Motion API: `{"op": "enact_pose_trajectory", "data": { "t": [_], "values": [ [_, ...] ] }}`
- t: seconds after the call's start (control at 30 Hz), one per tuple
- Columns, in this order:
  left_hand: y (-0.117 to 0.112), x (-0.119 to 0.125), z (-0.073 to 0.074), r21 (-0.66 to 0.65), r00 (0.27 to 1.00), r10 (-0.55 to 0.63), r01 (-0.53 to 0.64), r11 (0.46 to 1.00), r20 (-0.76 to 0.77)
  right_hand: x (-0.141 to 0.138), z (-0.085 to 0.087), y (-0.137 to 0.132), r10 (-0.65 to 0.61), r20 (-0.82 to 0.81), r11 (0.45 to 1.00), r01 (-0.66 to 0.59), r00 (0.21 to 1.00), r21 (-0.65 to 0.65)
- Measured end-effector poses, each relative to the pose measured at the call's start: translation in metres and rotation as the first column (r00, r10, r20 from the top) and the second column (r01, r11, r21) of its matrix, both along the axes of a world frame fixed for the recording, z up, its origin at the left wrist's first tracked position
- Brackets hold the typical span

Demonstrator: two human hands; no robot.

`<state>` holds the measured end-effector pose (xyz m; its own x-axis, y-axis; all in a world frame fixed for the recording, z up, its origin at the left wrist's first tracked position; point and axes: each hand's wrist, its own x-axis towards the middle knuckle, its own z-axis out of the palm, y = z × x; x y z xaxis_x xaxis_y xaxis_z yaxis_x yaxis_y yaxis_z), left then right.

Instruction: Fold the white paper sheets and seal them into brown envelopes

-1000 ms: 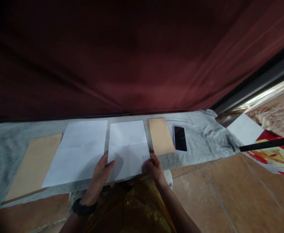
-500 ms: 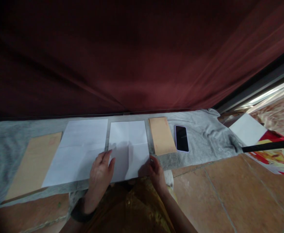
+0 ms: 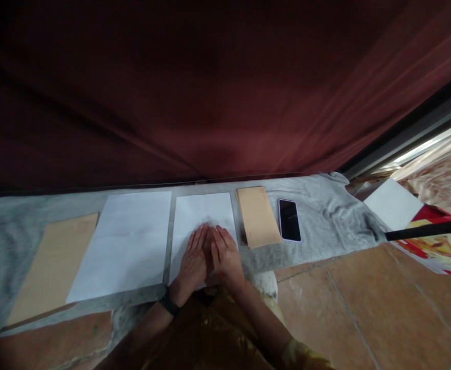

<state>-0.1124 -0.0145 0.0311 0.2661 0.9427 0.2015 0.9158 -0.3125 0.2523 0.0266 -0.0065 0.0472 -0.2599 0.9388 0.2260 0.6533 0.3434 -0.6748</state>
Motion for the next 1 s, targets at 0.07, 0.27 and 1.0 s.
{"op": "enact_pose_trajectory", "data": {
  "t": [0.07,0.27,1.0],
  "values": [
    [0.004,-0.005,-0.002,-0.005,1.000,0.008,-0.008,1.000,-0.015,-0.015,-0.007,0.016,0.038,0.084,0.999,-0.040,0.996,0.028],
    [0.006,-0.015,-0.007,-0.011,0.999,0.051,-0.051,0.999,-0.016,-0.020,-0.021,0.027,0.059,0.278,0.997,-0.071,0.959,0.036],
    [-0.031,-0.051,-0.004,-0.017,0.968,0.218,-0.218,0.976,0.126,0.035,-0.018,-0.037,-0.071,0.309,0.997,0.069,0.949,0.015]
  ]
}}
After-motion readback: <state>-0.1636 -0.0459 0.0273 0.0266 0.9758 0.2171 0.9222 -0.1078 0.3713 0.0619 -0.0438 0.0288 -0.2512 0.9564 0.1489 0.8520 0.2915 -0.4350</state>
